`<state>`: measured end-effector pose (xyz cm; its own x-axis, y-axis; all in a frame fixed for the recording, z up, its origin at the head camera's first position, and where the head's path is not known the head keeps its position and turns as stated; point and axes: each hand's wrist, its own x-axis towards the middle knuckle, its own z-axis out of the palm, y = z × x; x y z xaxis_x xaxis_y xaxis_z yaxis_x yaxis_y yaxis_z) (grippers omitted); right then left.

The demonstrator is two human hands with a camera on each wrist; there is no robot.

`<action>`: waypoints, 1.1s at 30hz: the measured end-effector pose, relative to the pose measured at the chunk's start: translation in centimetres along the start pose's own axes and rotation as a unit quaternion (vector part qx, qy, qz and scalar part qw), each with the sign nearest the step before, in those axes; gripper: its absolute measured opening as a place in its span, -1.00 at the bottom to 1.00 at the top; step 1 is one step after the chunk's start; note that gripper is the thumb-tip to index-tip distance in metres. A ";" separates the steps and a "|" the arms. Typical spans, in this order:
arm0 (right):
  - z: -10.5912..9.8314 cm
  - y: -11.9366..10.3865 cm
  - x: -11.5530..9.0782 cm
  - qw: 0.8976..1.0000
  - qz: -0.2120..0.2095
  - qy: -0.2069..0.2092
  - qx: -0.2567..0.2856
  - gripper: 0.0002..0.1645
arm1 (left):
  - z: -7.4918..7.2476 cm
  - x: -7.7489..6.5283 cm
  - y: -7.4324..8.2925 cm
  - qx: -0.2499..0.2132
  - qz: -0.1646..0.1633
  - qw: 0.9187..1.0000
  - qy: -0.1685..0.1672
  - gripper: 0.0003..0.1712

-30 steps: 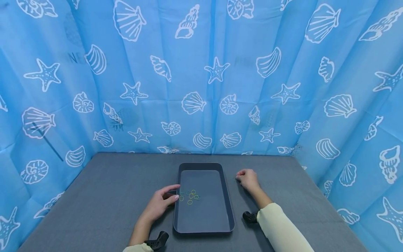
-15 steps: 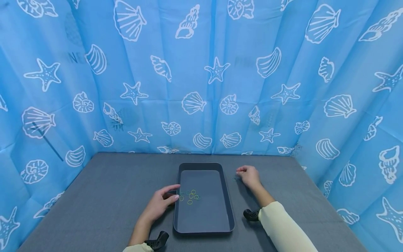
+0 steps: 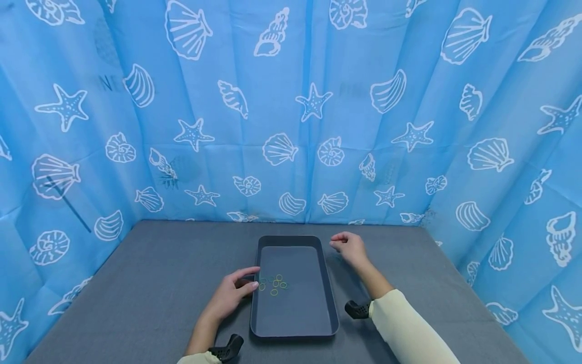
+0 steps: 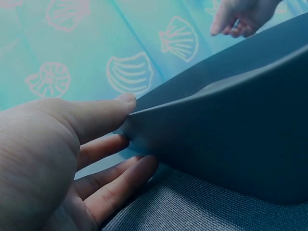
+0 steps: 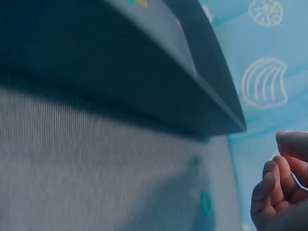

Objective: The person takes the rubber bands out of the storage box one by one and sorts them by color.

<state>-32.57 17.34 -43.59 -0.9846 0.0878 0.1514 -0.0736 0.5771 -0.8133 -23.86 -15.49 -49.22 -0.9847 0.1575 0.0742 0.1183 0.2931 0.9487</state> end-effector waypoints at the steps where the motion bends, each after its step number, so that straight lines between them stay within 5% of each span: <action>1: 0.1 -0.2 -0.1 1.000 0.003 -0.002 0.006 -0.85 | 0.0 0.0 0.0 0.000 0.000 1.000 0.000 -0.53; 14: 1.9 -3.7 -1.2 0.990 0.042 -0.042 0.131 -0.74 | 0.0 -0.1 0.2 0.000 -0.004 1.000 0.001 -0.54; 33: 4.9 -5.8 -1.7 0.982 0.010 -0.138 0.128 -0.72 | 0.0 -0.1 0.3 0.003 -0.004 1.000 0.009 -0.54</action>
<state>-31.26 9.82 -41.88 -0.9891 -0.1474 0.0051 -0.0572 0.3519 -0.9343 -23.72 -15.38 -49.01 -0.9879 0.1372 0.0723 0.1109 0.2993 0.9477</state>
